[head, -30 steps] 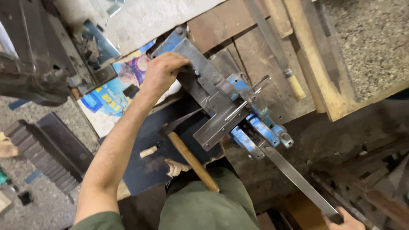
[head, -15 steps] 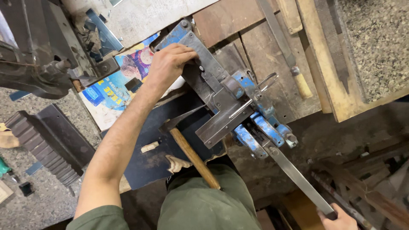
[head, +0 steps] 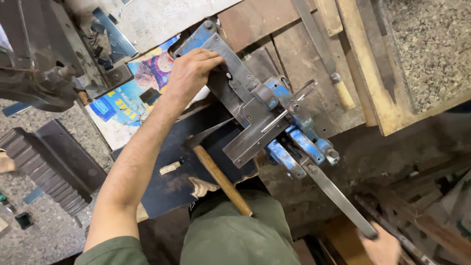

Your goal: The person repeatedly places small wooden pieces into a metal jig, operates a lever to press them, and then removes and inspects the assembled parts. The person also uses a hammer to tap the metal piece on the wooden part and checks the fit.

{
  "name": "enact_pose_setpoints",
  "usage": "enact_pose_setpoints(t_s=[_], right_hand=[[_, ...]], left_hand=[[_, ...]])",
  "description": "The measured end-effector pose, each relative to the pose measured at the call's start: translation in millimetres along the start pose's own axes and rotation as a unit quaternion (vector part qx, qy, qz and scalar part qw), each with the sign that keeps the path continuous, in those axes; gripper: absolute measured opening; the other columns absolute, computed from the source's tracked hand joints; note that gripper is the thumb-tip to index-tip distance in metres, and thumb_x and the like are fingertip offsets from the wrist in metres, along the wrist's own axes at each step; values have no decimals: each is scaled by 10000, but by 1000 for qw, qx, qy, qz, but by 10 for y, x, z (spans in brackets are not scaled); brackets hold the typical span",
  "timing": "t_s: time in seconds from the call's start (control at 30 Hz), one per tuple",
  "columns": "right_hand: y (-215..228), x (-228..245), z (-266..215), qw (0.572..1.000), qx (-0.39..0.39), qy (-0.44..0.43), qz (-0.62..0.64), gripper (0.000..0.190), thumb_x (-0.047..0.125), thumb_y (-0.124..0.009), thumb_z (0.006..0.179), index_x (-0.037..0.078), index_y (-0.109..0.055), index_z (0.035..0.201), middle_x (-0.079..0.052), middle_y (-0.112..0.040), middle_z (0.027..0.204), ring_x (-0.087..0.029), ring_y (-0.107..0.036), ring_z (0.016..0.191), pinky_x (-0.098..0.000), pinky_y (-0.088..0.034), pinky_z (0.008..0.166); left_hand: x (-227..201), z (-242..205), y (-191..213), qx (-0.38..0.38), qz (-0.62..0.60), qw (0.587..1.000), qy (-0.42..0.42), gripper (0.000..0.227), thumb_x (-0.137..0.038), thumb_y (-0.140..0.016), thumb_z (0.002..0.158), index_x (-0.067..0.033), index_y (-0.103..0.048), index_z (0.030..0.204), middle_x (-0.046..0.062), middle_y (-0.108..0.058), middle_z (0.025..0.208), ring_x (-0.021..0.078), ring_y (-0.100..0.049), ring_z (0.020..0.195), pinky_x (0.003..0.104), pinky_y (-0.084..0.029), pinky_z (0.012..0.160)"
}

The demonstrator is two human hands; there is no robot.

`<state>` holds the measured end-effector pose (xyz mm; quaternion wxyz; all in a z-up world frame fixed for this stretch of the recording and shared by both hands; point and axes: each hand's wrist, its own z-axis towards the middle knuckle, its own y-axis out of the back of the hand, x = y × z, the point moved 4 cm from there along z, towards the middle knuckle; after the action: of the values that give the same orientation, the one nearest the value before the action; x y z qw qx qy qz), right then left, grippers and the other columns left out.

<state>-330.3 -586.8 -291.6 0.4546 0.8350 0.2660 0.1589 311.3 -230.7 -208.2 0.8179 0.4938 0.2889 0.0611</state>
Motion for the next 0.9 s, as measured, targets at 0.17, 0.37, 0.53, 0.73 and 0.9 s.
enact_pose_setpoints(t_s=[0.17, 0.37, 0.53, 0.73, 0.9], right_hand=[[-119, -66, 30, 976, 171, -118, 59, 510, 347, -893, 697, 139, -797, 1153, -116, -782, 923, -256, -747, 920, -372, -588, 901], [-57, -57, -25, 991, 93, -96, -19, 416, 423, -829, 861, 83, -802, 1099, -149, -742, 867, -275, -695, 855, -383, -591, 861], [182, -133, 169, 988, 133, -19, 69, 468, 363, -851, 673, 196, -784, 1105, -72, -802, 864, -227, -757, 838, -380, -569, 822], [-53, -17, -64, 998, 43, -45, 7, 445, 417, -830, 810, 168, -779, 1175, -141, -788, 911, -291, -730, 882, -341, -586, 838], [147, -117, 177, 982, 161, -61, 73, 450, 390, -832, 799, 173, -771, 1188, -142, -793, 924, -295, -729, 900, -358, -581, 847]], left_hand=[[31, 26, 41, -15, -8, 1000, 4, 395, 103, -652, 766, -49, -765, 1112, 84, -754, 1142, 266, -692, 1086, 365, -576, 917], [18, 6, -22, -11, -10, 1000, 2, 384, 105, -644, 787, -45, -765, 1120, 90, -752, 1153, 267, -694, 1092, 363, -574, 917], [14, 16, -32, -21, -5, 1000, -5, 407, 111, -639, 757, -44, -769, 1110, 93, -758, 1162, 273, -694, 1092, 369, -571, 905], [45, -6, -80, -11, -11, 1000, -9, 420, 90, -645, 748, -47, -764, 1127, 97, -751, 1168, 270, -691, 1097, 367, -568, 918], [113, -81, -43, -4, 8, 1000, -14, 407, 93, -642, 757, -37, -763, 1123, 96, -761, 1161, 276, -691, 1079, 373, -567, 894]])
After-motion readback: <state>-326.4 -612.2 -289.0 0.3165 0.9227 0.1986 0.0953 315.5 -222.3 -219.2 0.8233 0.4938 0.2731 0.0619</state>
